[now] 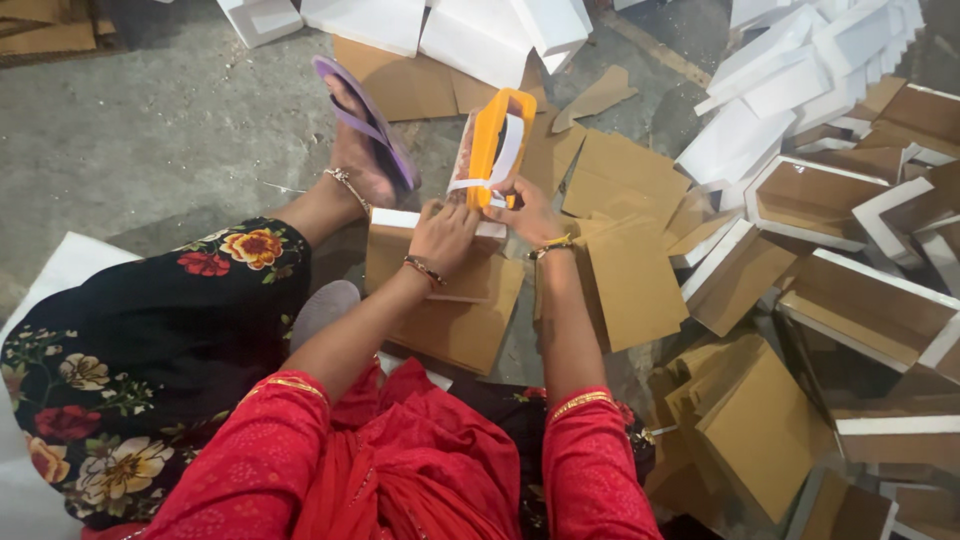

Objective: The person sits on the floor and assembles small cardboard boxes by inserting white foam inserts into the brown cardboard shells. They use a handheld tape dispenser to seal the boxes shut, repeating the process for multiple units.

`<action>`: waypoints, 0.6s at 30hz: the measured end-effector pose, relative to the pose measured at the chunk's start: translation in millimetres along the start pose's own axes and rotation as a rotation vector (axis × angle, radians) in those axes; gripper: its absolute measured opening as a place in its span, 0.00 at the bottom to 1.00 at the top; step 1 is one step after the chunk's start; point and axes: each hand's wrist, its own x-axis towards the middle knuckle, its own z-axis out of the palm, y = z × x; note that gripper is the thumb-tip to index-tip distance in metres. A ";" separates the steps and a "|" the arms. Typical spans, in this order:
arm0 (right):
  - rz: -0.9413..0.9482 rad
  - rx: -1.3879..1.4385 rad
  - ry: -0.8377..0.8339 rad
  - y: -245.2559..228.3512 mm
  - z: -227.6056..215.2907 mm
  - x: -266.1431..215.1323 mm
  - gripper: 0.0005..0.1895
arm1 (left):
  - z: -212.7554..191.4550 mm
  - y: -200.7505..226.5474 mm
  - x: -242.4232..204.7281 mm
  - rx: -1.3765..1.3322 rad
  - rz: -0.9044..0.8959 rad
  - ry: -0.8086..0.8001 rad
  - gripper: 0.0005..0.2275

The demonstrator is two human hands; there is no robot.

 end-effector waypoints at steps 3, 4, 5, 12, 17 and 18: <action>0.012 -0.008 0.001 2.6 -1.9 2.5 0.19 | -0.2 1.0 -3.9 0.035 0.005 -0.015 0.05; -0.002 -0.019 0.017 3.6 -0.7 4.1 0.19 | -0.3 0.9 -4.0 0.044 0.007 -0.015 0.05; -0.012 -0.032 0.030 4.8 1.4 3.2 0.18 | -0.4 2.0 -5.4 0.051 0.005 -0.017 0.05; -0.018 -0.152 0.099 -7.1 10.5 -9.2 0.22 | 5.9 5.8 -11.7 0.116 -0.009 0.046 0.03; -0.089 -0.244 0.096 2.7 14.3 -7.3 0.24 | 5.0 6.5 -15.0 0.110 0.000 0.033 0.04; -0.094 -0.289 0.121 6.3 16.4 -8.4 0.24 | 4.6 6.2 -16.1 0.091 -0.006 0.023 0.04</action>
